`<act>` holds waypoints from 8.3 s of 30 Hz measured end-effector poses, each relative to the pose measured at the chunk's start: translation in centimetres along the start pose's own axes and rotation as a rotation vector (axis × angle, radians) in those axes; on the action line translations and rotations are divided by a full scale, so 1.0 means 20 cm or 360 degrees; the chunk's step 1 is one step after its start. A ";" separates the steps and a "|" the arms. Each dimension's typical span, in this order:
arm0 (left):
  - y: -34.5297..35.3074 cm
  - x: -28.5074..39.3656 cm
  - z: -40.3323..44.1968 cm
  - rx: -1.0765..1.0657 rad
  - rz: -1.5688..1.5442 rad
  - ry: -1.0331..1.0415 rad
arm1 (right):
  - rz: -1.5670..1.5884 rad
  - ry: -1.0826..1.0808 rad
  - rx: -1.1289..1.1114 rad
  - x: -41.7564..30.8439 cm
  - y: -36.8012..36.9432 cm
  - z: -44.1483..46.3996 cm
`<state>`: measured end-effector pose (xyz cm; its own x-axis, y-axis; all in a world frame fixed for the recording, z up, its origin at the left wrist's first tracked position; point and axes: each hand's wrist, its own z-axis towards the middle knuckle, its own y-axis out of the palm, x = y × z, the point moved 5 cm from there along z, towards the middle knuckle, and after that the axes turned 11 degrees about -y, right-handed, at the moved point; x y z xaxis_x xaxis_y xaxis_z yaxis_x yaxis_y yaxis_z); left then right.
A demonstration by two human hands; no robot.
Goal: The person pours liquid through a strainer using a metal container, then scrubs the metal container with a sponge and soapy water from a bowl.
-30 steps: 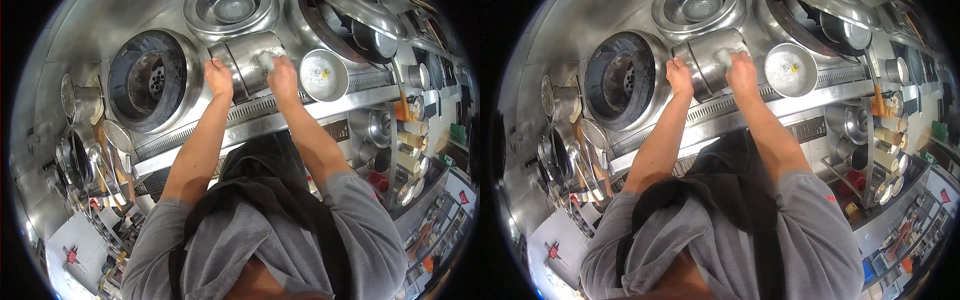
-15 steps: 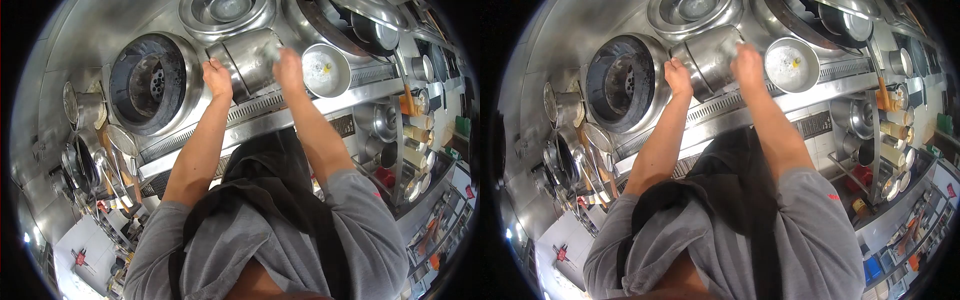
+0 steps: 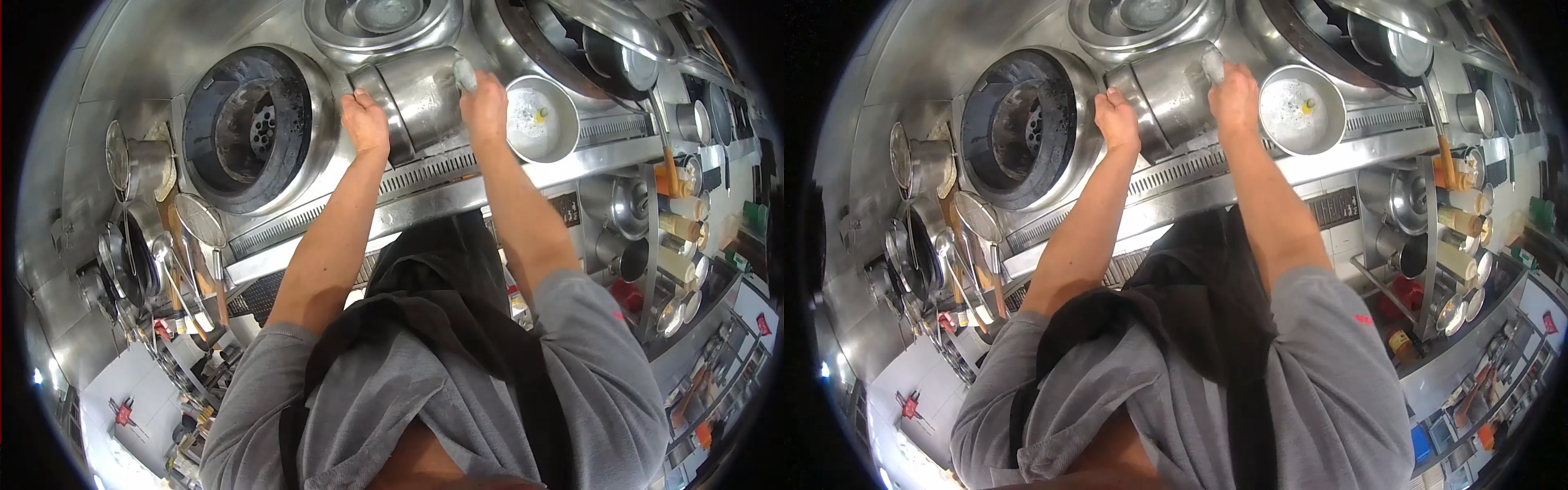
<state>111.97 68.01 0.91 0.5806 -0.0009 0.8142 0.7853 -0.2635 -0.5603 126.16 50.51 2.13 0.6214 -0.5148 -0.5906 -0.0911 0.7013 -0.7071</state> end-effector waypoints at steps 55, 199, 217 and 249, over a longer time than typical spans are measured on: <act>-0.04 0.05 -0.04 -0.0051 -0.0054 0.0075 | -0.0084 -0.0353 -0.0259 -0.10 0.04 0.13; 0.34 0.25 -0.23 0.0455 0.0987 0.1301 | -0.0232 -0.0795 -0.0956 0.03 -0.10 0.20; 0.32 0.26 -0.24 0.0471 0.0867 0.1280 | -0.0260 -0.1037 -0.0742 -0.06 0.00 0.28; 0.34 0.23 -0.22 0.0402 0.0677 0.1216 | -0.0207 -0.0866 -0.0688 -0.07 -0.03 0.24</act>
<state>118.99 62.04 1.56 0.6023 -0.7127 0.3596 0.6131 0.1245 -0.7801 129.11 53.29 5.28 0.9388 -0.1821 -0.2924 -0.2206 0.3341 -0.9164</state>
